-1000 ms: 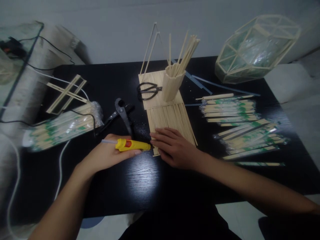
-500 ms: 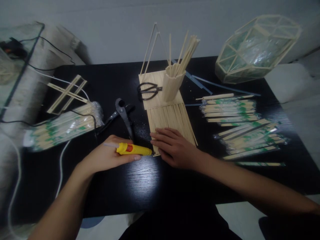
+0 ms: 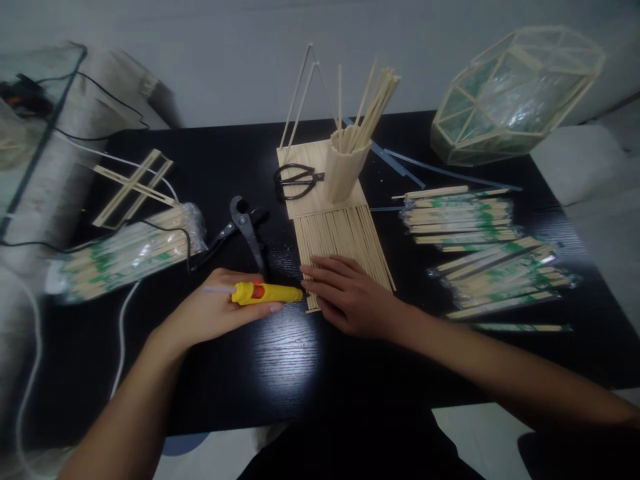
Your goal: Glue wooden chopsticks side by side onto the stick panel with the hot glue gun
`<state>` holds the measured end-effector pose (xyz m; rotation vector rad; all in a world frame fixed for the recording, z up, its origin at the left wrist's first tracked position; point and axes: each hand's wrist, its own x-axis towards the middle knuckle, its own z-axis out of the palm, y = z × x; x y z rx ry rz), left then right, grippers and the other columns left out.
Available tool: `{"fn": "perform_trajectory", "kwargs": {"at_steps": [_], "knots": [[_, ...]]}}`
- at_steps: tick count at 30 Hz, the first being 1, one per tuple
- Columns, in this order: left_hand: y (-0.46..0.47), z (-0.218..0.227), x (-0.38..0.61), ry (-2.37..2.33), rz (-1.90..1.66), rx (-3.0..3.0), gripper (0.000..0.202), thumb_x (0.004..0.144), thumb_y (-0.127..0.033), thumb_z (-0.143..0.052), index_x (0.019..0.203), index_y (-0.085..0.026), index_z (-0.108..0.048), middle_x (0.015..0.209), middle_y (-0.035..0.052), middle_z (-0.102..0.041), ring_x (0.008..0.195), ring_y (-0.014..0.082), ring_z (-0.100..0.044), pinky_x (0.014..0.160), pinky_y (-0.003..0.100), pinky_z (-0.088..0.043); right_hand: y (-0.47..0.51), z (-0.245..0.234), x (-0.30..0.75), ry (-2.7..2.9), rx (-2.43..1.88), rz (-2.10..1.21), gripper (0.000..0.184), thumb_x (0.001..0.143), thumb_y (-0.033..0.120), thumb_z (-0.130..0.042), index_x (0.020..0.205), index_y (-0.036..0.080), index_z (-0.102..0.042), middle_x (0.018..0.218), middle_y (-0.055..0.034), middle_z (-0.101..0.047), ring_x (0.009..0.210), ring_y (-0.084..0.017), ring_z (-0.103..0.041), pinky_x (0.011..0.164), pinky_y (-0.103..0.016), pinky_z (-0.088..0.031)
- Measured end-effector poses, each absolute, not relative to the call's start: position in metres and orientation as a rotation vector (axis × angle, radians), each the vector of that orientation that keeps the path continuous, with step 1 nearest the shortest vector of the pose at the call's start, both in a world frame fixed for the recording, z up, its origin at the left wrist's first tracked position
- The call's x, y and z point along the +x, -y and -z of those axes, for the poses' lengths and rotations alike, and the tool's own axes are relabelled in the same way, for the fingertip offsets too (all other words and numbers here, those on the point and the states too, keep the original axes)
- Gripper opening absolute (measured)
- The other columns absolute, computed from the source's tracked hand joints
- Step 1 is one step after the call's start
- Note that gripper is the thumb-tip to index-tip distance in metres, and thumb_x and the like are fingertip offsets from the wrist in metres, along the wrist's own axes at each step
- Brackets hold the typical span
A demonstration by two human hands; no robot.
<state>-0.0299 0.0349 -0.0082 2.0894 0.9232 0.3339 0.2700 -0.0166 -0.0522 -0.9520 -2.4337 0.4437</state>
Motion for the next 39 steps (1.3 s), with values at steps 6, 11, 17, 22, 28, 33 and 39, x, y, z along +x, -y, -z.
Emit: {"fn": "perform_trajectory", "kwargs": {"at_steps": [6, 11, 17, 22, 28, 33, 39], "knots": [[-0.0356, 0.0078, -0.0290, -0.862, -0.335, 2.123, 0.037, 0.103, -0.043, -0.076, 0.075, -0.020, -0.068, 0.066, -0.0035, -0.063, 0.056, 0.0104, -0.060, 0.054, 0.024, -0.044, 0.0162, 0.0532, 0.2699, 2.432, -0.943, -0.451, 0.041, 0.107, 0.017, -0.058, 0.147, 0.017, -0.069, 0.158, -0.0135, -0.068, 0.155, -0.031, -0.055, 0.127, -0.057, -0.049], [-0.0362, 0.0059, -0.0283, -0.835, -0.287, 2.130, 0.038, 0.103, -0.042, -0.076, 0.073, -0.020, -0.066, 0.065, -0.0035, -0.061, 0.055, 0.0102, -0.059, 0.054, 0.025, -0.042, 0.0159, 0.0540, 0.2696, 2.440, -0.952, -0.458, 0.042, 0.107, 0.017, -0.057, 0.147, 0.019, -0.068, 0.158, -0.0127, -0.067, 0.156, -0.030, -0.054, 0.127, -0.057, -0.049], [-0.0343, 0.0094, -0.0323, -0.912, -0.211, 2.087, 0.040, 0.103, -0.048, -0.073, 0.076, -0.020, -0.067, 0.066, -0.0021, -0.062, 0.055, 0.0117, -0.059, 0.054, 0.026, -0.041, 0.0166, 0.0539, 0.2701, 2.423, -0.945, -0.412, 0.037, 0.109, 0.018, -0.055, 0.143, 0.017, -0.070, 0.156, -0.0118, -0.070, 0.152, -0.031, -0.058, 0.126, -0.055, -0.050], [-0.0338, 0.0103, -0.0328, -0.901, -0.257, 2.052, 0.036, 0.102, -0.044, -0.074, 0.076, -0.021, -0.067, 0.066, -0.0028, -0.061, 0.055, 0.0116, -0.057, 0.053, 0.026, -0.041, 0.0163, 0.0528, 0.2699, 2.437, -0.955, -0.433, 0.039, 0.109, 0.018, -0.055, 0.145, 0.020, -0.069, 0.157, -0.0112, -0.069, 0.154, -0.030, -0.057, 0.126, -0.055, -0.050], [-0.0337, 0.0096, -0.0315, -0.891, -0.276, 2.027, 0.035, 0.102, -0.042, -0.076, 0.076, -0.020, -0.067, 0.065, -0.0036, -0.061, 0.054, 0.0106, -0.057, 0.052, 0.024, -0.042, 0.0156, 0.0532, 0.2690, 2.436, -0.951, -0.408, 0.037, 0.109, 0.018, -0.055, 0.143, 0.018, -0.070, 0.157, -0.0113, -0.069, 0.154, -0.029, -0.057, 0.127, -0.054, -0.050], [-0.0333, 0.0110, -0.0323, -0.902, -0.298, 2.045, 0.037, 0.102, -0.041, -0.078, 0.074, -0.020, -0.066, 0.062, -0.0043, -0.058, 0.051, 0.0096, -0.054, 0.049, 0.023, -0.040, 0.0159, 0.0549, 0.2692, 2.417, -0.934, -0.381, 0.036, 0.109, 0.018, -0.055, 0.140, 0.013, -0.071, 0.155, -0.0129, -0.070, 0.151, -0.031, -0.059, 0.126, -0.053, -0.050], [-0.0323, 0.0143, -0.0341, -0.925, -0.337, 2.034, 0.032, 0.100, -0.038, -0.080, 0.076, -0.020, -0.069, 0.063, -0.0046, -0.062, 0.052, 0.0101, -0.058, 0.050, 0.021, -0.044, 0.0161, 0.0541, 0.2695, 2.428, -0.938, -0.383, 0.037, 0.109, 0.019, -0.055, 0.142, 0.016, -0.070, 0.156, -0.0119, -0.069, 0.153, -0.030, -0.058, 0.126, -0.054, -0.051]]}}
